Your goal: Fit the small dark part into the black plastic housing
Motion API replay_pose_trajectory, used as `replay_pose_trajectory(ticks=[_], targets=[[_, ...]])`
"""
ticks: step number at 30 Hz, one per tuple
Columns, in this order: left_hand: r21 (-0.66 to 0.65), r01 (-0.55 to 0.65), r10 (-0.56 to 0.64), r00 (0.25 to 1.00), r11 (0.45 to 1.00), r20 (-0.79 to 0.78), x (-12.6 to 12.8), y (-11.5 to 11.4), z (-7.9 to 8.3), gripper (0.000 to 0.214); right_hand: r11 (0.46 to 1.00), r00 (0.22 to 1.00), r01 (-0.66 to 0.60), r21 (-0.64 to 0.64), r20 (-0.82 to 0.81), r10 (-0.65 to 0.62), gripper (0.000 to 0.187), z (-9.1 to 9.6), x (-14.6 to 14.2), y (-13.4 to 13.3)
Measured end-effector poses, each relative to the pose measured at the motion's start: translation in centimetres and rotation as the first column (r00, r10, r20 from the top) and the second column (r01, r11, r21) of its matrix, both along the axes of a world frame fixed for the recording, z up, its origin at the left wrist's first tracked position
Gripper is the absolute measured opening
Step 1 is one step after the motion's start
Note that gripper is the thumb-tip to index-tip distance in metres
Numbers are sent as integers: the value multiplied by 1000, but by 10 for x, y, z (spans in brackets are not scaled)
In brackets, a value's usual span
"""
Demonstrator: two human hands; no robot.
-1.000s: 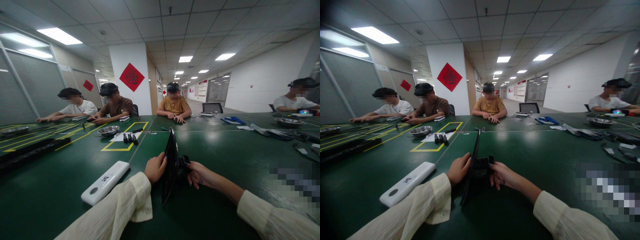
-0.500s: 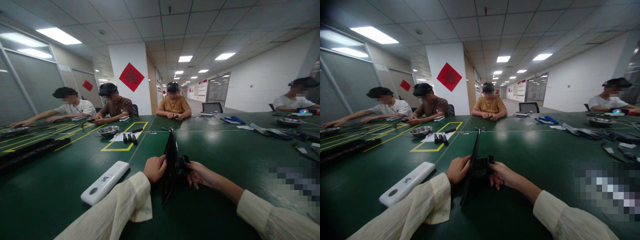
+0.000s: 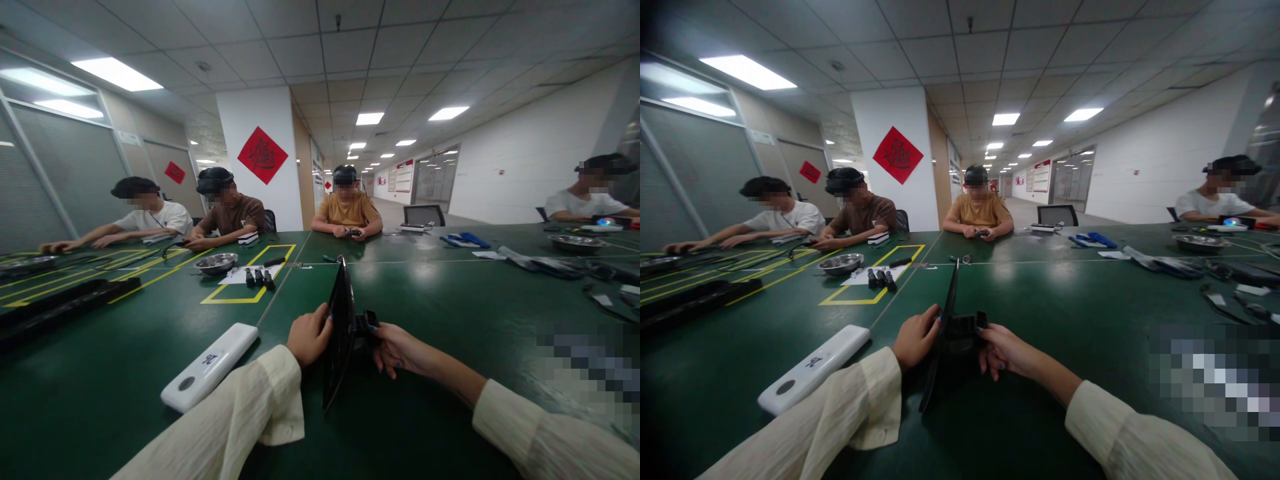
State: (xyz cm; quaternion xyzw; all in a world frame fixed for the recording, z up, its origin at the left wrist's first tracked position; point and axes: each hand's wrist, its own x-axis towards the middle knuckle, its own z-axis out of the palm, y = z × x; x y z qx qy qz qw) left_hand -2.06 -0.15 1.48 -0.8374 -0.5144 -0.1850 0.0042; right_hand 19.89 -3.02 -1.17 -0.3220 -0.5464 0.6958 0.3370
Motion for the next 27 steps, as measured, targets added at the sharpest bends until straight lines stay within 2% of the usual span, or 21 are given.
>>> replay_pose_trajectory(ticks=[16,21,27], targets=[[-25,12,-14,998,1000,-55,2,-1,4,38,1000,1000,12,2,19,-12,57,1,0,0],[-83,20,-21,1000,996,-7,3,-3,5,47,1000,1000,16,6,6,-16,56,2,-1,-1],[-45,-39,41,999,998,36,3,0,-1,35,1000,1000,10,-3,5,-10,54,1,0,0]])
